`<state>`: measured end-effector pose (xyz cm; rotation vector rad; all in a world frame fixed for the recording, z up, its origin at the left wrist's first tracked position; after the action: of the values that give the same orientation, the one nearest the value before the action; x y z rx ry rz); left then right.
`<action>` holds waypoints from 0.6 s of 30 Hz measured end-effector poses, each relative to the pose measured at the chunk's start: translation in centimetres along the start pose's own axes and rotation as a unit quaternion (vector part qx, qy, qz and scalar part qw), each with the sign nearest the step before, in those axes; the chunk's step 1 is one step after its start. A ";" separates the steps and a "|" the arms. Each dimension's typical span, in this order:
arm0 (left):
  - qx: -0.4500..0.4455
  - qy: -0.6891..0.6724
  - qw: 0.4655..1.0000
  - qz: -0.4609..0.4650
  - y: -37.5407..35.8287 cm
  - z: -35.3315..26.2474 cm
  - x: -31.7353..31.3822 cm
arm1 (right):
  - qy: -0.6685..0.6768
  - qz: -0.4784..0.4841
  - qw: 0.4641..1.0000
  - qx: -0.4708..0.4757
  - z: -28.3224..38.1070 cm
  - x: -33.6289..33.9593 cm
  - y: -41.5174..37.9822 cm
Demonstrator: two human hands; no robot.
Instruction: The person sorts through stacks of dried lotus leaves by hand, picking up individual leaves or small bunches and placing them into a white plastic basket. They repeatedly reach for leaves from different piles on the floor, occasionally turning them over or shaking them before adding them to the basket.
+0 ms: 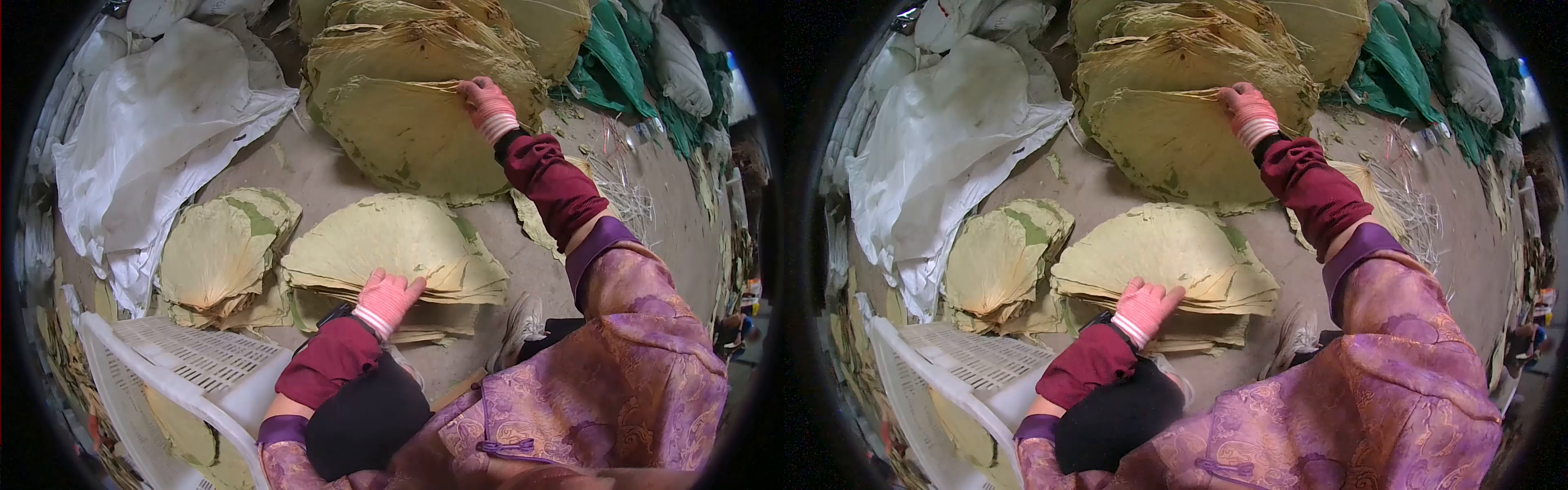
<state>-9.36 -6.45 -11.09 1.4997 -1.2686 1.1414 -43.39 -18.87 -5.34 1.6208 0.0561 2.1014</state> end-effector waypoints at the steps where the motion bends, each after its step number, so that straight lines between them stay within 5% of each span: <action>1: 0.002 -0.002 1.000 0.001 -0.2 -0.1 -0.1 | 0.001 0.003 1.000 0.001 0.2 -0.1 -0.5; 7: -0.013 -0.017 1.000 -0.001 -0.5 -0.9 0.0 | -0.009 -0.084 0.993 0.085 1.7 0.4 -3.5; 9: -0.031 -0.016 0.999 -0.031 -0.6 -1.3 0.0 | -0.184 -0.192 0.935 0.234 4.4 2.2 -5.6; 10: -0.031 -0.016 0.999 -0.031 -0.6 -1.3 0.1 | -0.184 -0.192 0.935 0.234 4.0 2.1 -6.1; 15: -0.037 -0.024 0.996 -0.083 -1.4 -1.6 0.9 | -0.036 0.085 0.984 0.152 6.0 -0.6 -10.1; 18: -0.019 -0.018 0.995 -0.098 -1.4 -1.4 1.0 | 0.262 0.154 0.949 0.088 10.7 -2.5 -18.0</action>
<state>-8.06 -5.12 -9.85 1.5850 -1.1334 0.9619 -26.85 -6.68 -10.10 1.1706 0.1809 2.7950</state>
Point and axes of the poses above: each hand's wrist, its own y-axis towards the middle knuckle, its own x-axis out of the back of the hand, z = x × y, the point moved 7 cm from there along y, towards the middle knuckle, and after that the axes turned 2 degrees about -y, right-handed, at the moved point
